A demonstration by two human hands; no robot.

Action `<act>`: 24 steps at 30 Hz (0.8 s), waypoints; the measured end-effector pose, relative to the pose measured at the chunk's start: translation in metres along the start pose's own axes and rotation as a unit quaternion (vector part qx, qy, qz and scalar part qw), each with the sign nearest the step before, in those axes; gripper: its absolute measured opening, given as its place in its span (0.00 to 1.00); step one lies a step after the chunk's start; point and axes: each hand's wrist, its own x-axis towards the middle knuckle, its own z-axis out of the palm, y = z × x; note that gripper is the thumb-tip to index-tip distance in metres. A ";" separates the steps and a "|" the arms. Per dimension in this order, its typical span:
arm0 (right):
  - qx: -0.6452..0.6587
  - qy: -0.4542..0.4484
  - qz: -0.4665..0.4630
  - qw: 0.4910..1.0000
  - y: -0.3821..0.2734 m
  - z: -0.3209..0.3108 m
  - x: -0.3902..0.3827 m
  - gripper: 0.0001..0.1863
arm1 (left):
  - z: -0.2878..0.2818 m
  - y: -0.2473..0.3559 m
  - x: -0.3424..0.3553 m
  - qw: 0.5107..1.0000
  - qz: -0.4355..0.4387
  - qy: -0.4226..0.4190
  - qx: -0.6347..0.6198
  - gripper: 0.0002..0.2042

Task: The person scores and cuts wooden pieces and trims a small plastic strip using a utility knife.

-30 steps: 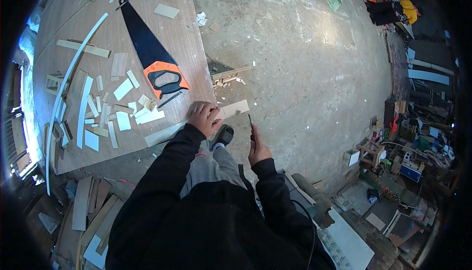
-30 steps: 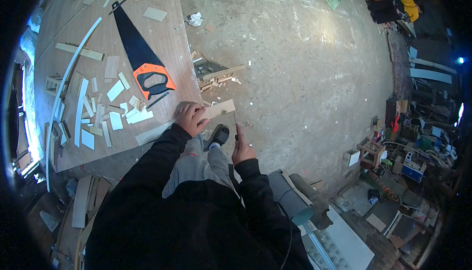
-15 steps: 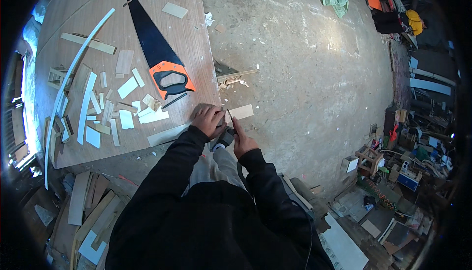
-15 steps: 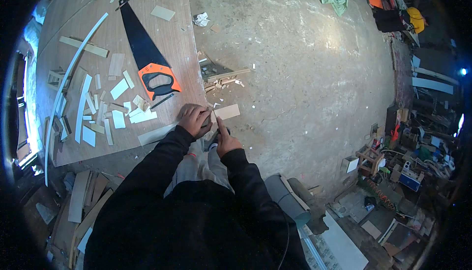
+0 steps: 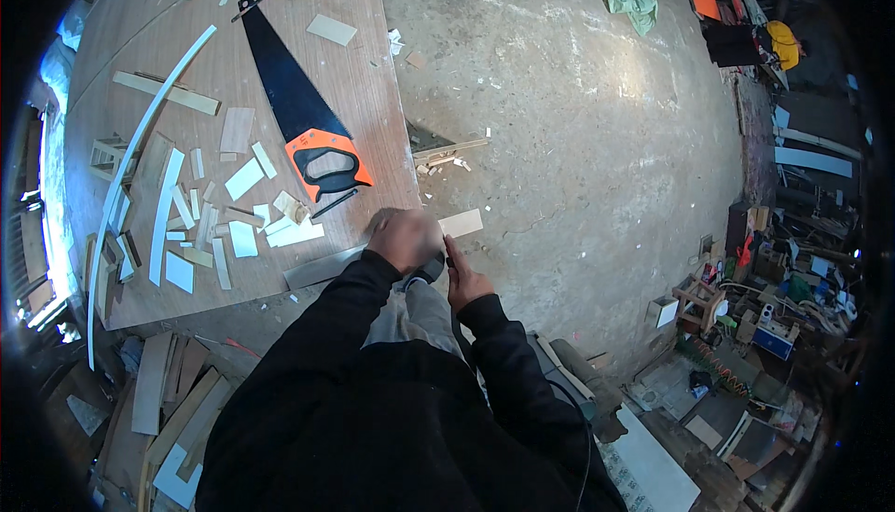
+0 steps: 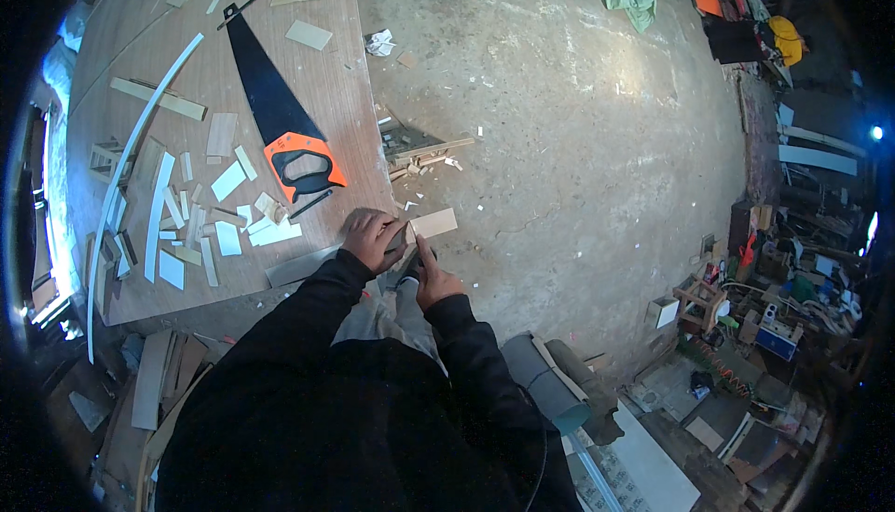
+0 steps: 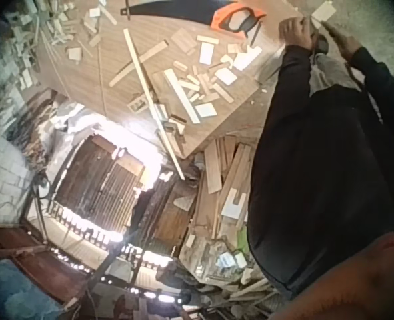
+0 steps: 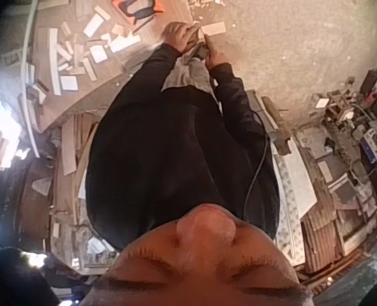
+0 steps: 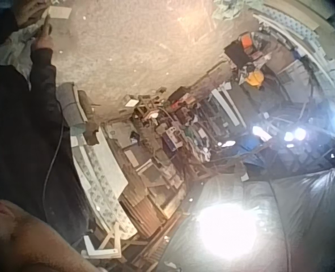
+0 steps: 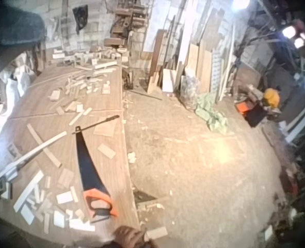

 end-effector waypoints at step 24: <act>-0.001 0.001 0.025 1.000 -0.017 -0.006 -0.007 0.37 | -0.006 0.003 0.005 1.000 -0.006 -0.001 -0.026 0.18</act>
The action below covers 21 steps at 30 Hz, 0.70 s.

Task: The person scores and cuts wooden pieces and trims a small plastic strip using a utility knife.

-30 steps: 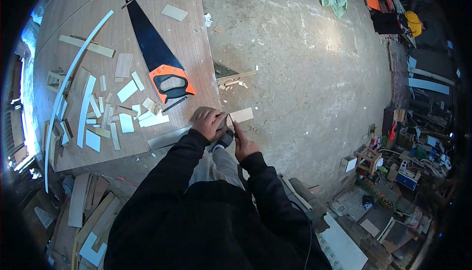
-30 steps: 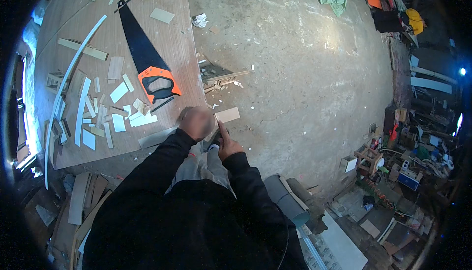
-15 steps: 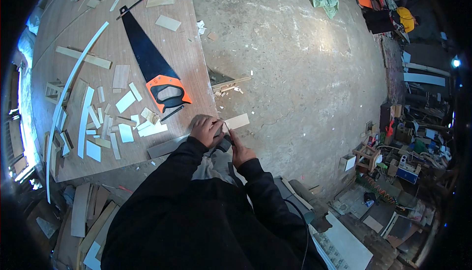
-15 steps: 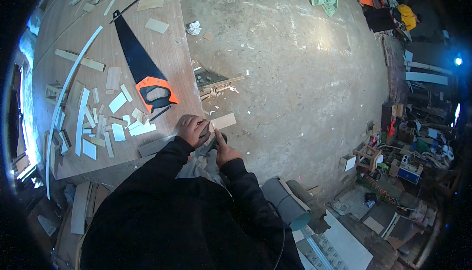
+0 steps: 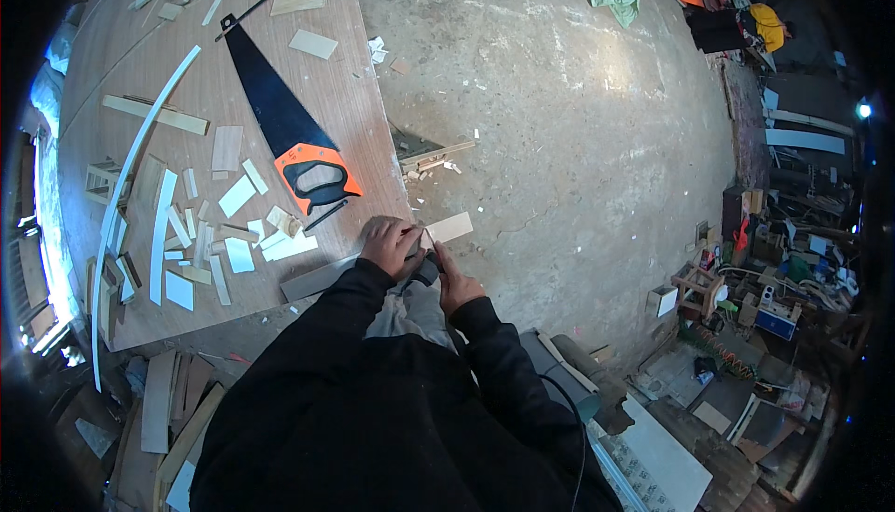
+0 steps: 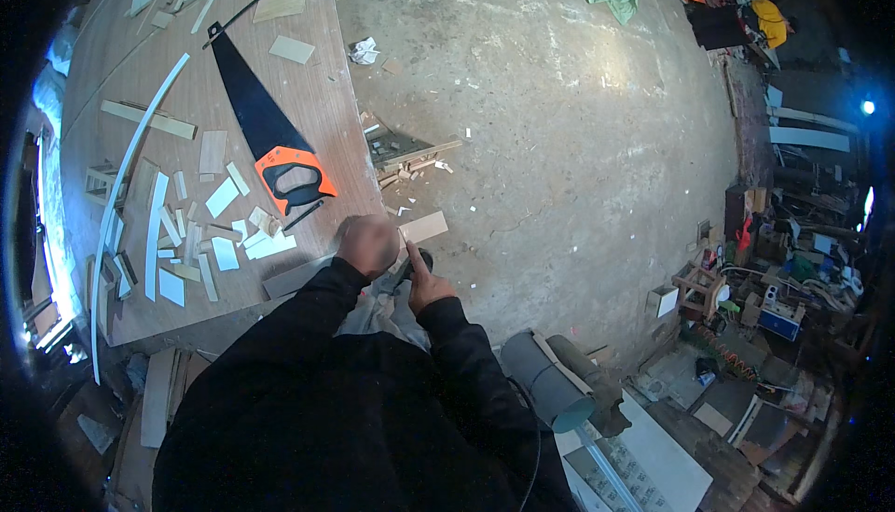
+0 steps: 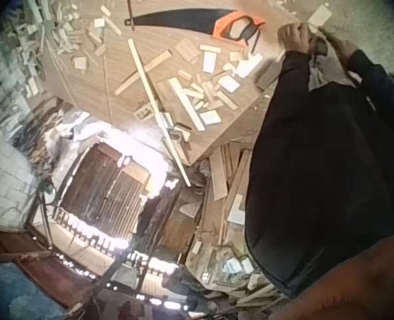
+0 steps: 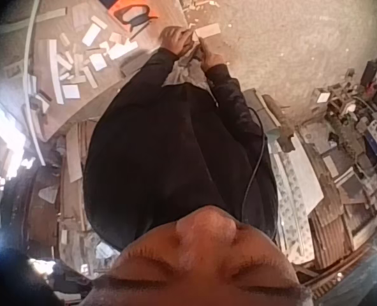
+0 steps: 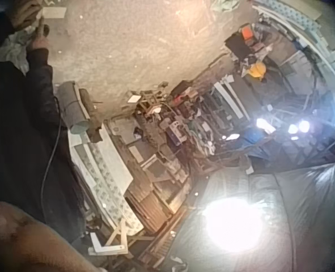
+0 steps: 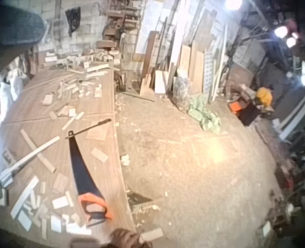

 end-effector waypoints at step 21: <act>-0.019 -0.004 0.024 1.000 -0.008 0.003 0.003 0.37 | 0.004 -0.005 -0.003 1.000 0.005 0.016 0.001 0.18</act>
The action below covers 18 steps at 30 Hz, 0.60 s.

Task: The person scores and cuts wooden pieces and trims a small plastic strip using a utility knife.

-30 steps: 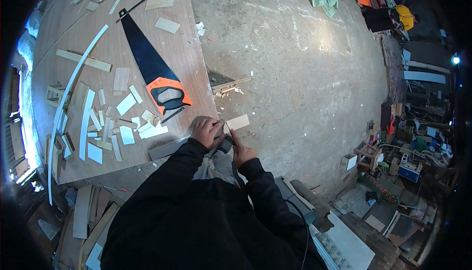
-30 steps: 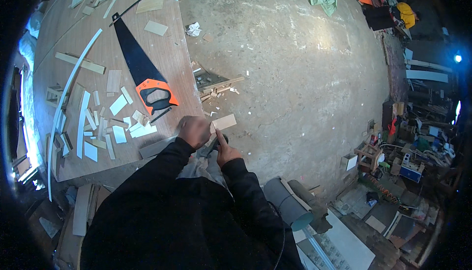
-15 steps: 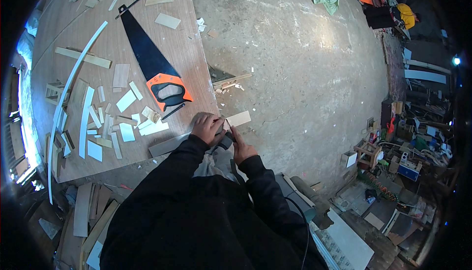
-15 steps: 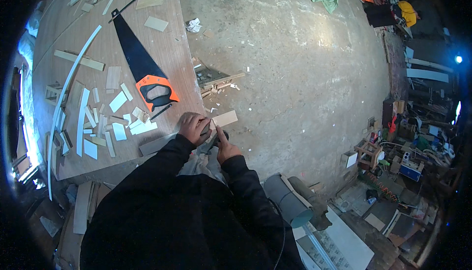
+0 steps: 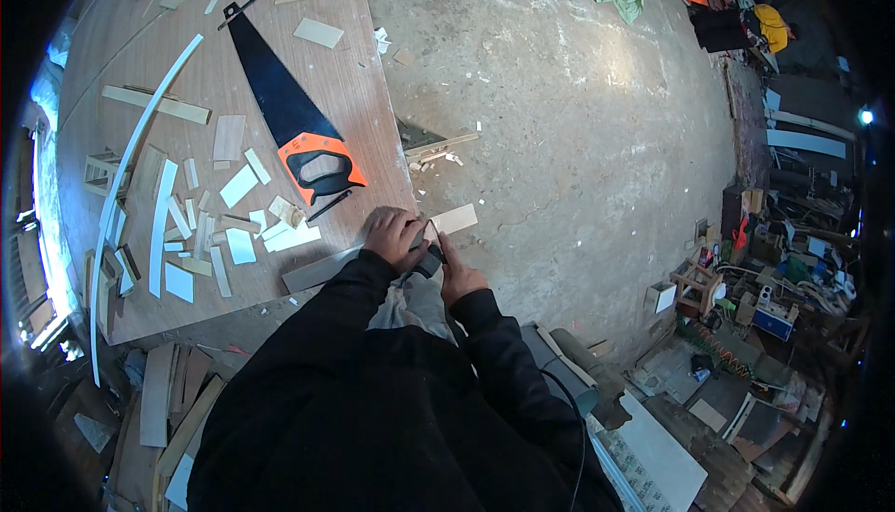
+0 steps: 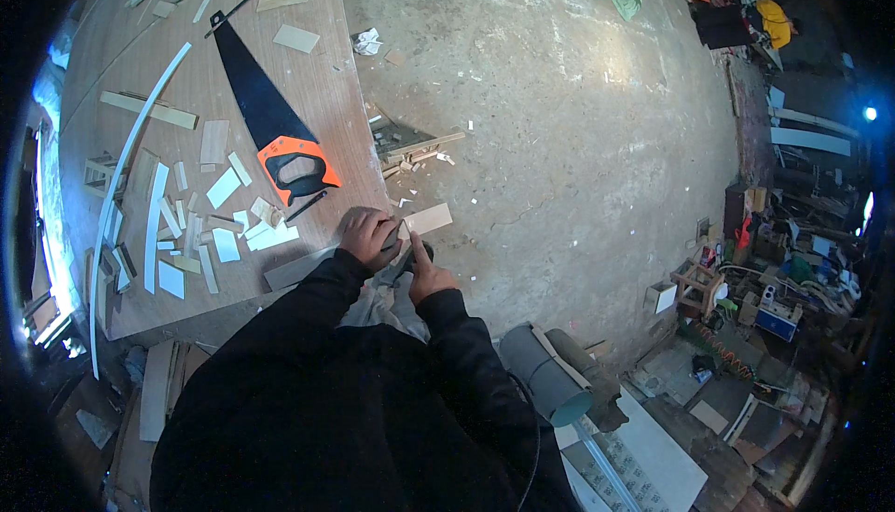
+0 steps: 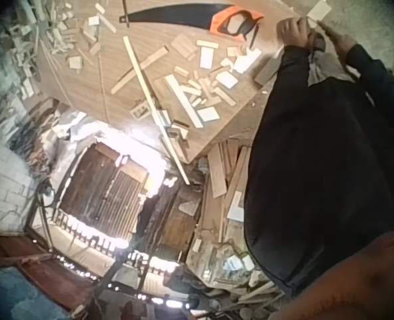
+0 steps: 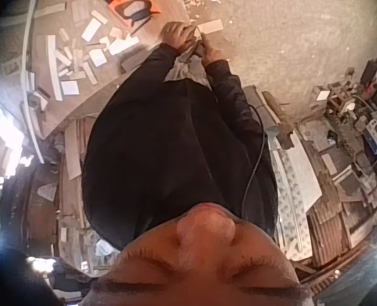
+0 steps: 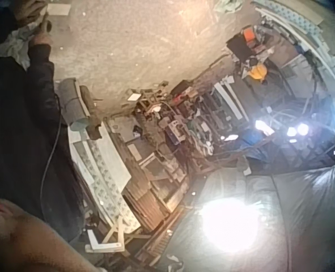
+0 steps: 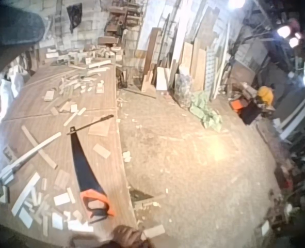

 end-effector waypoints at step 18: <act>-0.094 -0.081 0.085 0.989 -0.030 -0.013 0.012 0.44 | 0.000 -0.002 -0.004 0.999 0.018 -0.030 0.005 0.19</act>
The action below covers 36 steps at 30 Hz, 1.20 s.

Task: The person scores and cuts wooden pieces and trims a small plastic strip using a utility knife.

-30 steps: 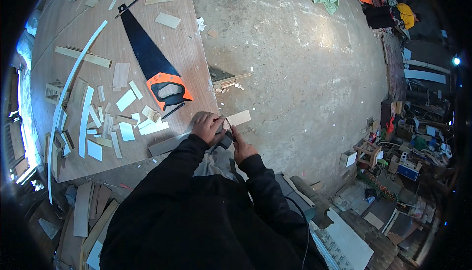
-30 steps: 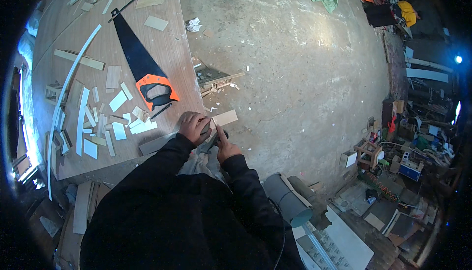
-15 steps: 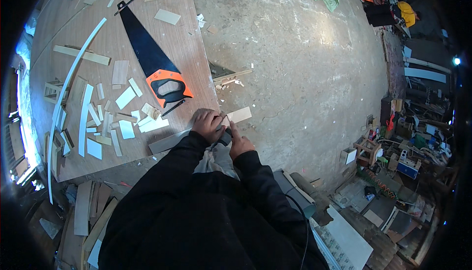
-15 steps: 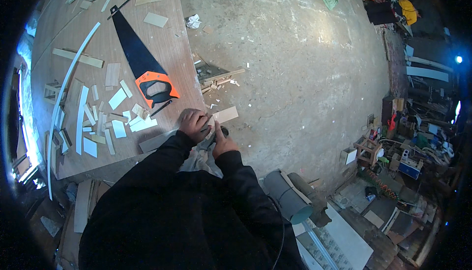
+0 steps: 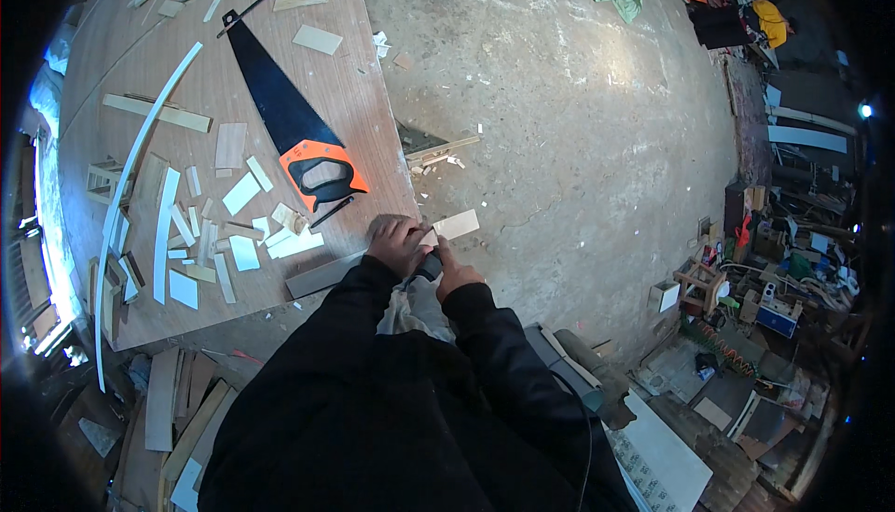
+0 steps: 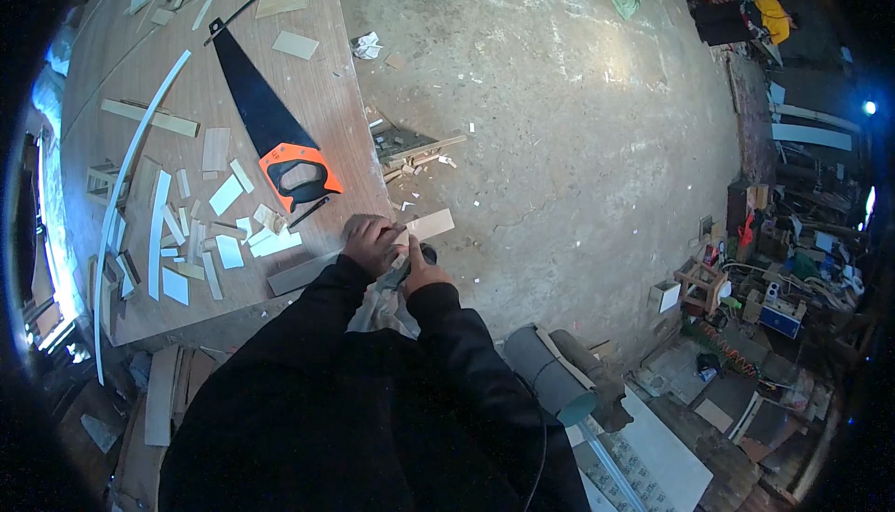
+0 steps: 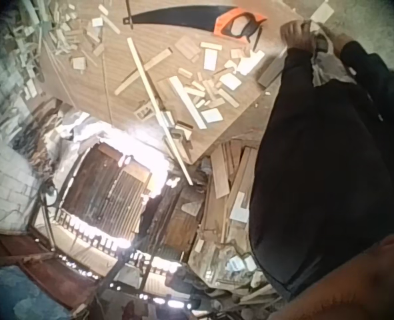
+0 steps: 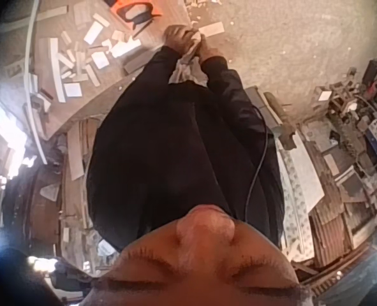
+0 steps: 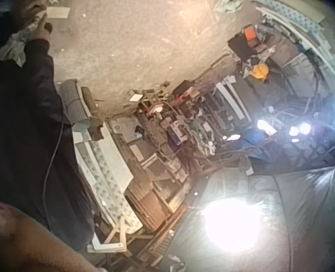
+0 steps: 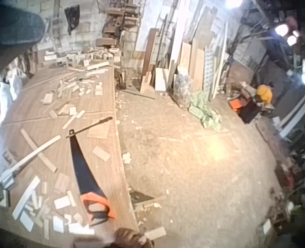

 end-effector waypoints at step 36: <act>0.377 0.378 -0.147 0.833 0.256 0.062 -0.083 0.33 | -0.029 0.094 0.017 0.997 -0.056 0.043 0.019 0.29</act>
